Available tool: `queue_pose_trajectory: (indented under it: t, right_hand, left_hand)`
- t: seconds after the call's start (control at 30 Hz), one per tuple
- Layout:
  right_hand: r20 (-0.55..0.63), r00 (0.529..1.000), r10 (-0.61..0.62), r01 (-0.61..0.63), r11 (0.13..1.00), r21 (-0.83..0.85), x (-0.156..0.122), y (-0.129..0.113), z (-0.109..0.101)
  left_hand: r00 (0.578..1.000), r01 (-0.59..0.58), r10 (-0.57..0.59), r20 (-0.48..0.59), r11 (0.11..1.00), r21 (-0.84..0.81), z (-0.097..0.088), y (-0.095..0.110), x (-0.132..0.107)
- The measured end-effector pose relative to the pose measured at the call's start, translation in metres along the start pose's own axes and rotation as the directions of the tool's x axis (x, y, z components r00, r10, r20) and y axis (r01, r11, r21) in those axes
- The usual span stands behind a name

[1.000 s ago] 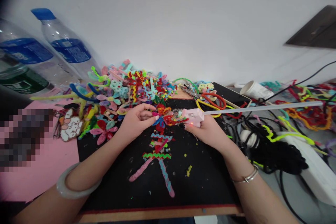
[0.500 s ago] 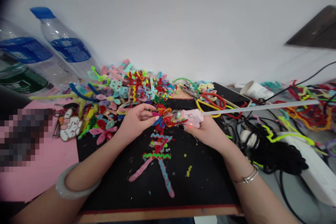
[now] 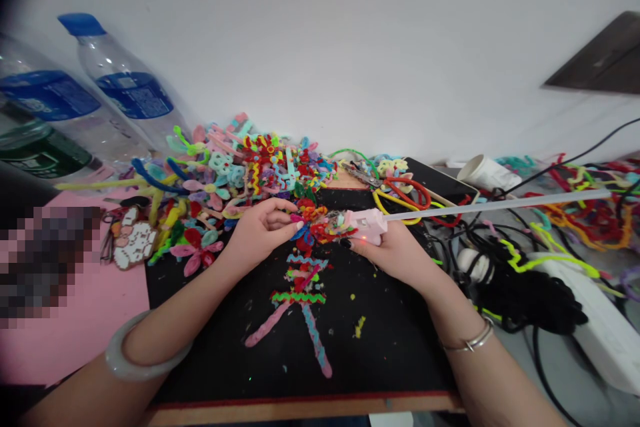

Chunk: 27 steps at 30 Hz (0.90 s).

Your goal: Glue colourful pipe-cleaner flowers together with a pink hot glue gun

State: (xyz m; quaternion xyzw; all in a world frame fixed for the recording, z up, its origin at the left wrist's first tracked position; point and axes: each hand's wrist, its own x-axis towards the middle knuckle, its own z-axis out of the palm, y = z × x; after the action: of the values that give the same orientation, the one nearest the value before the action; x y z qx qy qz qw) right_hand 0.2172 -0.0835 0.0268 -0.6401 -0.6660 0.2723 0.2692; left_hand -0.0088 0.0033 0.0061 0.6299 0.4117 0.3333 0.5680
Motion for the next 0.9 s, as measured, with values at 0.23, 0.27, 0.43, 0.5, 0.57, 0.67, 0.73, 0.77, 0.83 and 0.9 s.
queue_pose_trajectory:
  t: [0.23, 0.27, 0.43, 0.5, 0.57, 0.67, 0.73, 0.77, 0.83, 0.9]
  right_hand:
    - [-0.030, 1.000, -0.008, 0.007, 0.999, -0.036, -0.0003, 0.0026, -0.0001]
    - [-0.027, 1.000, -0.007, 0.006, 0.999, -0.038, -0.0002, 0.0025, -0.0001]
    - [-0.027, 1.000, -0.014, 0.013, 0.999, -0.045, 0.0005, 0.0006, 0.0000]
    - [-0.039, 0.999, -0.017, 0.015, 0.999, -0.048, 0.0005, 0.0000, 0.0002]
    - [-0.046, 0.999, -0.011, 0.008, 0.998, -0.055, 0.0004, -0.0004, 0.0003]
    - [-0.042, 0.999, -0.001, -0.001, 0.998, -0.056, 0.0001, -0.0007, 0.0005]
    - [-0.044, 0.999, -0.002, 0.000, 0.999, -0.054, 0.0000, -0.0009, 0.0005]
    - [-0.046, 0.999, -0.003, 0.000, 0.999, -0.053, 0.0001, -0.0010, 0.0005]
    - [-0.044, 0.999, -0.001, -0.001, 0.999, -0.051, 0.0003, -0.0014, 0.0005]
    - [-0.039, 0.999, -0.003, 0.001, 0.999, -0.052, 0.0005, -0.0016, 0.0006]
  left_hand:
    - [1.000, 0.000, 0.000, -0.001, 1.000, -0.005, 0.0002, -0.0015, 0.0003]
    - [1.000, 0.001, -0.001, 0.000, 1.000, -0.010, 0.0005, -0.0015, 0.0003]
    - [1.000, -0.005, 0.005, 0.000, 1.000, -0.019, 0.0011, -0.0021, 0.0007]
    - [1.000, -0.011, 0.011, 0.006, 1.000, -0.024, 0.0011, -0.0027, 0.0008]
    - [1.000, -0.016, 0.017, 0.011, 0.999, -0.028, 0.0012, -0.0029, 0.0007]
    - [1.000, -0.013, 0.013, 0.011, 0.999, -0.031, 0.0011, -0.0026, 0.0004]
    - [1.000, -0.010, 0.011, 0.012, 0.999, -0.033, 0.0011, -0.0023, 0.0002]
    - [1.000, -0.010, 0.010, 0.015, 0.999, -0.035, 0.0012, -0.0021, 0.0000]
    - [1.000, -0.011, 0.012, 0.016, 0.999, -0.041, 0.0013, -0.0019, -0.0002]
    - [1.000, -0.011, 0.012, 0.017, 0.999, -0.046, 0.0015, -0.0018, -0.0004]
